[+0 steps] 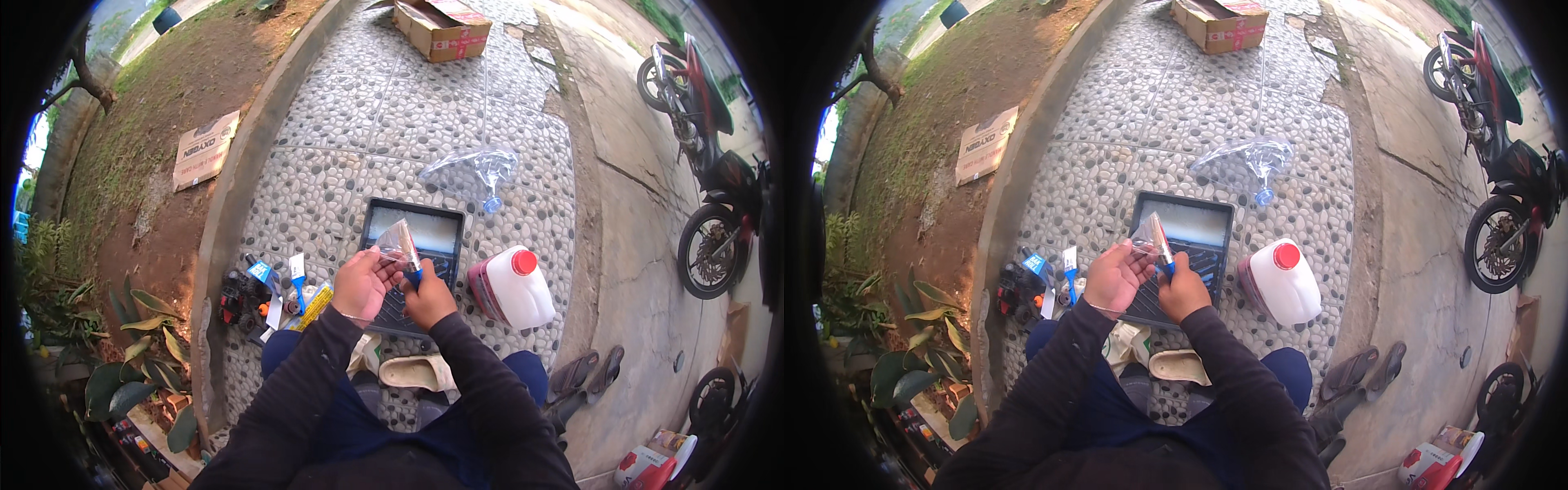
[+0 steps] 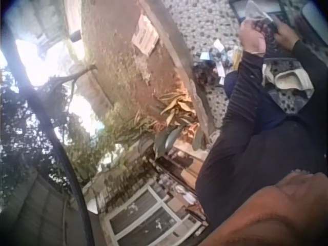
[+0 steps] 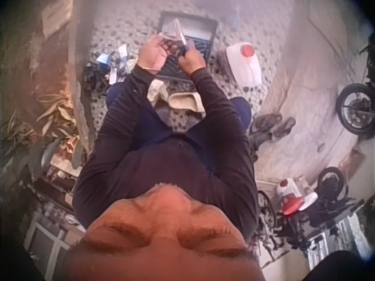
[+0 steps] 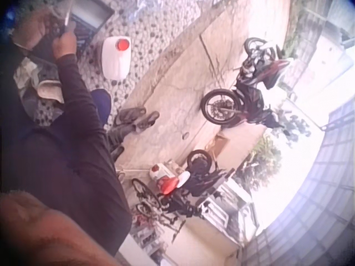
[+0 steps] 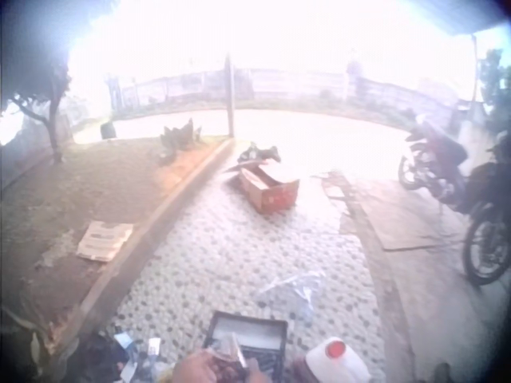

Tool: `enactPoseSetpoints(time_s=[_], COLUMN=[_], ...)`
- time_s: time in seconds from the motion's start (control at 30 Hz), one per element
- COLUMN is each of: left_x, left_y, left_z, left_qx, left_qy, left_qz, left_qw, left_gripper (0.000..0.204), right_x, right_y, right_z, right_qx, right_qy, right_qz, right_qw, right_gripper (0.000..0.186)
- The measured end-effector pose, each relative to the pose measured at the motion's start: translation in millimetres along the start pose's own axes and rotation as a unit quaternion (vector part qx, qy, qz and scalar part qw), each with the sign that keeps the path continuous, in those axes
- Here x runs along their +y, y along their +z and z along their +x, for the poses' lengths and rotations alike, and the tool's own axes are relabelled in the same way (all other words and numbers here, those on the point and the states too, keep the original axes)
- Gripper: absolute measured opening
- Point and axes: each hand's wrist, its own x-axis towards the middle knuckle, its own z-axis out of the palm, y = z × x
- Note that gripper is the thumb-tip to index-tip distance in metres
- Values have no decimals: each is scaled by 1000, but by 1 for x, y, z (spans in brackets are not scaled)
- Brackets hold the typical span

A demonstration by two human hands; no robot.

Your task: The person sits on a paved outdoor area and prepares painting supplies. They open a white paint container, pour paint into a black tray, and assemble a blue paint roller by attaching it to a handle. The person then carries the tray and roller into a room where another person is painting a wall.

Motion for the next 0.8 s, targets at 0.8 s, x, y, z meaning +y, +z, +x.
enactPoseSetpoints(time_s=[0.8], left_x=[63], left_y=[10], left_z=[-12], left_qx=[-83], left_qy=[516], left_qz=[727], left_qw=[445], left_gripper=[25], right_x=[-55], right_y=[-15], right_z=[4], right_qx=[-251], right_qy=[85], right_qz=[176], right_qw=[948], right_gripper=[28])
